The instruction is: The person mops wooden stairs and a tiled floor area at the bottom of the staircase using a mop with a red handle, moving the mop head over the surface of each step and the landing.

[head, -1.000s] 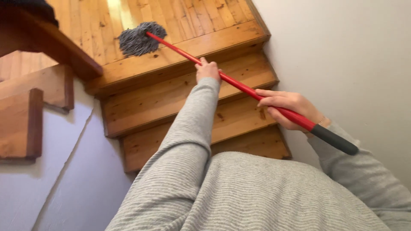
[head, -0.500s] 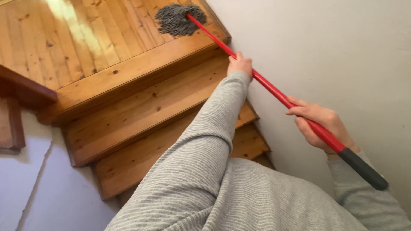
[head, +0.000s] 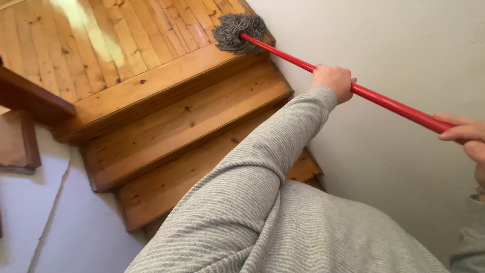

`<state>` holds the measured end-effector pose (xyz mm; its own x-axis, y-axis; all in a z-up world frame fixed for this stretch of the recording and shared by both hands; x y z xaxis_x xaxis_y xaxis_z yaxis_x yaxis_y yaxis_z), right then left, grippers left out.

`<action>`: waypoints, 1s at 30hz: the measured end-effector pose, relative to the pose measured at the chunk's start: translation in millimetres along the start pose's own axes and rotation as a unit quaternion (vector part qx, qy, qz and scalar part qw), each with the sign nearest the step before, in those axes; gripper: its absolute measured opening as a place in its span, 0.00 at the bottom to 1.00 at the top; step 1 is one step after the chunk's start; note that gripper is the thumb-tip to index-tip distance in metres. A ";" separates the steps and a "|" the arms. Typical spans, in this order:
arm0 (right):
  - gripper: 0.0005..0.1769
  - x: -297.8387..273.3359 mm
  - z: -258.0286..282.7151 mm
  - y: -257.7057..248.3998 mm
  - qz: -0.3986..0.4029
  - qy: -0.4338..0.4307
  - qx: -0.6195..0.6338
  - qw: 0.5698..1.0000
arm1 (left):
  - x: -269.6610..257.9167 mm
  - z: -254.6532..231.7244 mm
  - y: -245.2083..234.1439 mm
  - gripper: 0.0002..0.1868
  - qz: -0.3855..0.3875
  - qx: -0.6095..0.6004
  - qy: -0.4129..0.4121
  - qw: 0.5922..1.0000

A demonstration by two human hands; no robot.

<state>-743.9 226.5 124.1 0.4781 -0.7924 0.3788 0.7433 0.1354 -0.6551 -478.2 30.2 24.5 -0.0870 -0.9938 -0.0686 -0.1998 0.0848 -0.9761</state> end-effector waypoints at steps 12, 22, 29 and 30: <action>0.21 95.9 28.9 44.6 0.035 -0.128 0.020 0.991 | -61.1 123.6 -46.0 0.25 -0.072 -0.100 -0.148 0.981; 0.19 172.1 104.1 117.9 0.089 -0.187 0.117 0.971 | -134.0 237.9 -68.4 0.26 -0.128 -0.054 -0.269 0.953; 0.15 199.7 142.6 186.2 0.100 -0.181 0.195 0.959 | -187.8 314.6 -73.2 0.25 -0.088 -0.015 -0.335 0.938; 0.16 202.0 140.7 195.1 0.107 -0.182 0.224 0.951 | -197.2 321.4 -73.6 0.25 -0.075 -0.011 -0.348 0.934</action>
<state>-436.5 176.5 164.8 0.7108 -0.4700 0.5233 0.6963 0.5756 -0.4288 -132.6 197.0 43.7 0.5981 -0.7994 -0.0566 -0.1793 -0.0646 -0.9817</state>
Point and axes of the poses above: each hand's wrist, its own x-axis towards the middle knuckle, its own y-axis out of the palm, z = x × y, the point moved 2 cm from there along x, towards the middle knuckle, and after that the axes turned 9 degrees about -y, right-handed, at the moved point
